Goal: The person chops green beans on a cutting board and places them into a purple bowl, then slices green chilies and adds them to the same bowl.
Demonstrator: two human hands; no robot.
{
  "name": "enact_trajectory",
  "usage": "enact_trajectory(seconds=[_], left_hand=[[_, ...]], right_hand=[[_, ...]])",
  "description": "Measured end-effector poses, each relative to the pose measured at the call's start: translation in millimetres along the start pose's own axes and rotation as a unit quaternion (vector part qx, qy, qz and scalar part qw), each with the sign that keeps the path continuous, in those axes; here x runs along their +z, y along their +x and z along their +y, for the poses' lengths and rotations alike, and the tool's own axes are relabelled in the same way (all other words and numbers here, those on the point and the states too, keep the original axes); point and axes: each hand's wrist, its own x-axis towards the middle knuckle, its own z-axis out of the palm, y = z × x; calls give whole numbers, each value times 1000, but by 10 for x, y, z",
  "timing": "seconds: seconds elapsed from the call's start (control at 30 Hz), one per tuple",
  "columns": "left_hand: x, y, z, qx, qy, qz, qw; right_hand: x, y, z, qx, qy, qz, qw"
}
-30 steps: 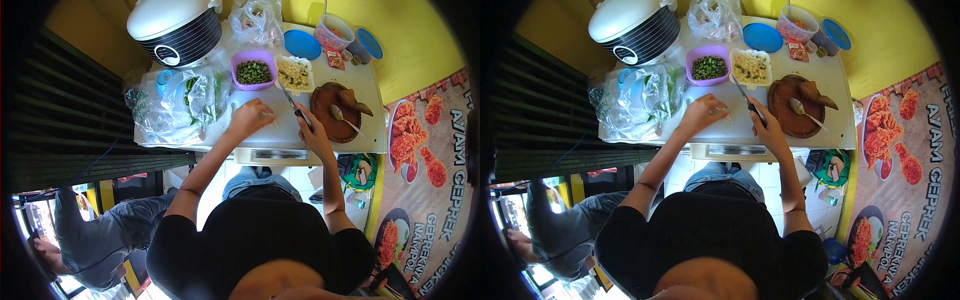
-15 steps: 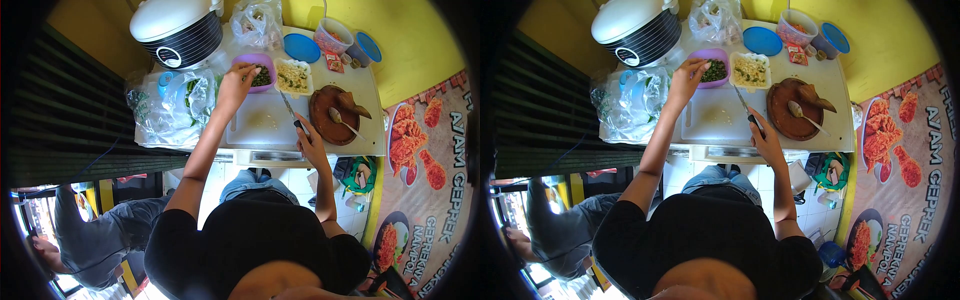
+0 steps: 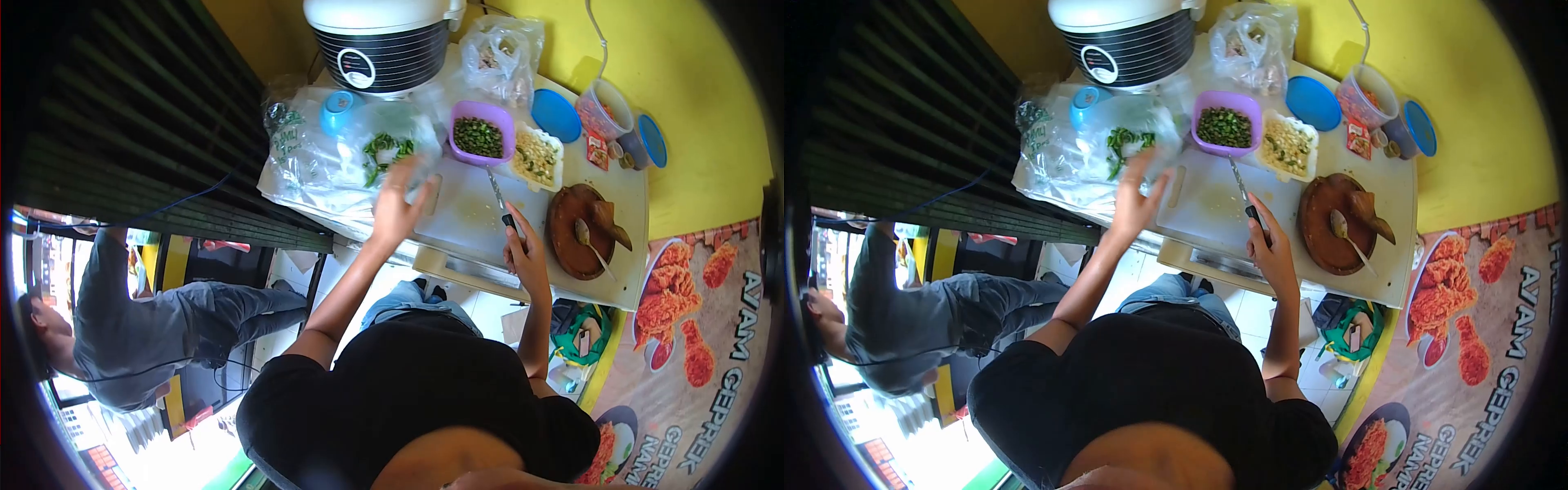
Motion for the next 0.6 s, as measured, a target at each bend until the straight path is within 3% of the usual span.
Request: enact_trajectory(seconds=[0.03, 0.2, 0.27, 0.33, 0.4, 0.47, 0.53, 0.6], left_hand=[[1, -19, 35, 8, -45, -111, 993], [-127, 114, -69, 4, -84, -77, 994], [-249, 230, -157, -81, -127, -64, 986], [-292, 354, -303, -99, -108, -77, 986], [-270, 496, -434, 52, -5, -86, 995], [-204, 696, -506, 58, 19, -91, 994], [-112, 930, -602, -52, 158, -311, 936], [-24, 1048, -662, -52, 163, -333, 927]], right_hand=[[33, 31, -21, -6, -7, -7, 1000], [144, 96, -53, -16, -4, -15, 1000], [187, 112, -48, -23, 5, -16, 1000], [221, 110, -59, -25, 5, -26, 999], [259, 108, -59, -25, 4, -27, 999], [282, 111, -55, -24, 4, -29, 999], [278, 107, -43, -14, -2, -35, 999], [284, 109, 0, -20, 3, -28, 999]])
